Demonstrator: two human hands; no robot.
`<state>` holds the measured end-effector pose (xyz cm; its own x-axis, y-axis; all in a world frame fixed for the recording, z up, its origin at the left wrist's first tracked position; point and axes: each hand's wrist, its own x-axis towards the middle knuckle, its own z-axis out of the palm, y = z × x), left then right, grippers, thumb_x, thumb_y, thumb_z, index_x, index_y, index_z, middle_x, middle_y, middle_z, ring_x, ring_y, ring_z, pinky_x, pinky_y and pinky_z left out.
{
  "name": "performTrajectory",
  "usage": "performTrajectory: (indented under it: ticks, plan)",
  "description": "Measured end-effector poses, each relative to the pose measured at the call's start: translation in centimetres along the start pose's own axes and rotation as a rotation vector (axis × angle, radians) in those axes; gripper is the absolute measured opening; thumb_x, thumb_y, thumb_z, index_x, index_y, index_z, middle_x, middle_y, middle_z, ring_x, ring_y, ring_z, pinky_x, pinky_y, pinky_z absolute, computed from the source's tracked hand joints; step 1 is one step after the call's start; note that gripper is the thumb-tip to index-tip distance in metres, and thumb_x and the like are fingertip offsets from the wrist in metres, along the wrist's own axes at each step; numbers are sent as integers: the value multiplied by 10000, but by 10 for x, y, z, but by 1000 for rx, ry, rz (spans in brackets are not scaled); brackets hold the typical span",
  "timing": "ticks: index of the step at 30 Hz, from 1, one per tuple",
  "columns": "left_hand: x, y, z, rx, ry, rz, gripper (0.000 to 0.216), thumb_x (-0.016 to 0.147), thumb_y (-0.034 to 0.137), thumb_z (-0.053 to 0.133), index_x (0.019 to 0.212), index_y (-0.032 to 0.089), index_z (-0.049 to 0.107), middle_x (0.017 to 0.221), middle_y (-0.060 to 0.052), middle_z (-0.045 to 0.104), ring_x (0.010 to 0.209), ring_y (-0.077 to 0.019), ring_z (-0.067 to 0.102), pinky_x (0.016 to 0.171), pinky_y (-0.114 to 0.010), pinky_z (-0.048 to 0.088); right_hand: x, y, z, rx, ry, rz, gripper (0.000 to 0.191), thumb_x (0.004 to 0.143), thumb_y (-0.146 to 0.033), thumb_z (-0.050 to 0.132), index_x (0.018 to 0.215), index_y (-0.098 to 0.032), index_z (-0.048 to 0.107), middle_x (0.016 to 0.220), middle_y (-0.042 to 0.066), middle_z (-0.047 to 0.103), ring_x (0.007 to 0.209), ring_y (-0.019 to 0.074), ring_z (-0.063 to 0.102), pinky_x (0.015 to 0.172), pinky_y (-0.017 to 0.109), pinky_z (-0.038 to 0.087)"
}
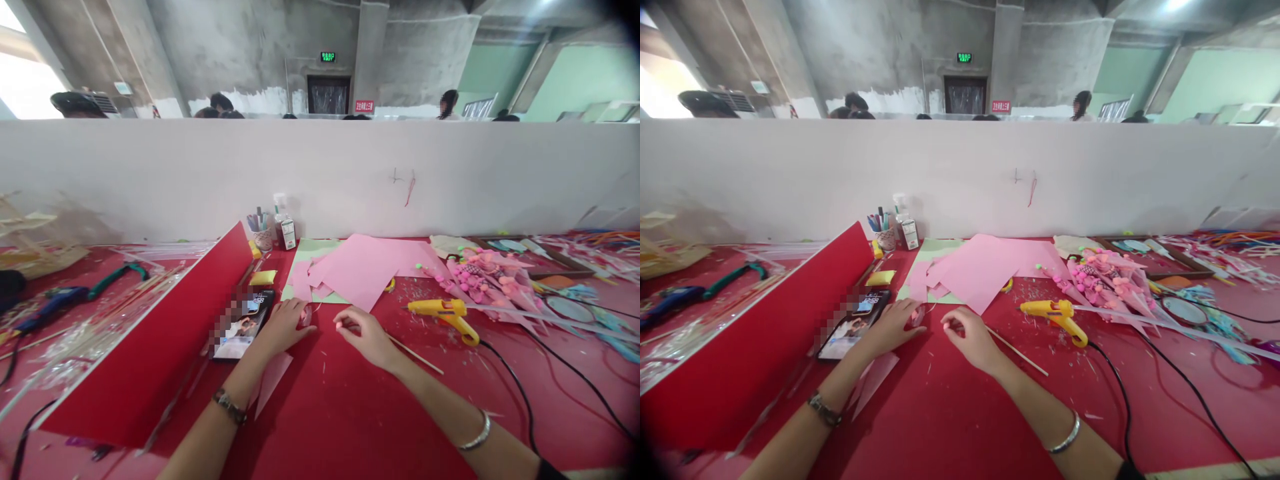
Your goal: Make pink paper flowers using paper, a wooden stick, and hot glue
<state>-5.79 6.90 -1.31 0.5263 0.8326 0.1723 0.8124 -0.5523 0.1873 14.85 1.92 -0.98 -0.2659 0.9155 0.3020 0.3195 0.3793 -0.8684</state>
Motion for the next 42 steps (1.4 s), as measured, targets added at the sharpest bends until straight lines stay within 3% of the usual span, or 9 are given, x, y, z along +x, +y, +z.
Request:
performTrajectory:
  ticks: [7,12,17,23,29,36,42]
  plan:
    - [3,7,-3,-159,-4,83,479,686,365,609,1115,197,480,968,-65,526,919,-215,473,810,-333,345,-5,0,2,35,79,3,134,772,-205,468,882,-178,541,849,31,582,782,130,569,723,261,460]
    - [0,27,-11,-410,75,150,424,662,422,623,1004,188,534,975,-58,529,919,-189,477,831,-305,354,-10,-12,4,87,124,-82,122,774,-213,493,887,-184,529,830,19,586,792,127,573,756,264,451]
    - [-4,45,-7,-571,17,193,397,639,436,638,918,168,549,853,-42,572,797,-169,511,714,-269,398,-12,-13,5,47,80,-108,84,764,-240,532,829,-188,544,799,12,604,762,126,571,732,262,447]
    - [-5,52,4,-825,-15,157,416,656,356,652,994,160,510,940,-51,584,848,-171,534,750,-264,406,-13,-9,5,-58,52,-185,113,786,-282,521,805,-196,592,806,28,600,795,145,540,732,282,427]
    - [-6,46,7,-950,-66,122,448,681,304,632,1063,159,450,1049,-62,531,958,-190,501,835,-289,387,-14,-8,6,-219,45,-226,207,819,-241,454,963,-222,601,1005,58,498,965,166,449,855,326,375]
    - [-7,39,14,-956,-45,92,444,713,286,591,1098,168,405,1069,-68,494,980,-192,471,851,-310,373,-14,-7,2,-287,-89,-171,276,792,-296,490,1056,-273,568,1153,49,374,1092,190,342,948,353,305]
    - [-7,37,16,-991,-77,57,448,741,278,558,1138,162,385,968,-57,506,878,-174,485,799,-306,393,-13,-11,2,-364,-210,-141,268,796,-292,472,1047,-279,565,1252,36,296,1149,202,297,983,381,244]
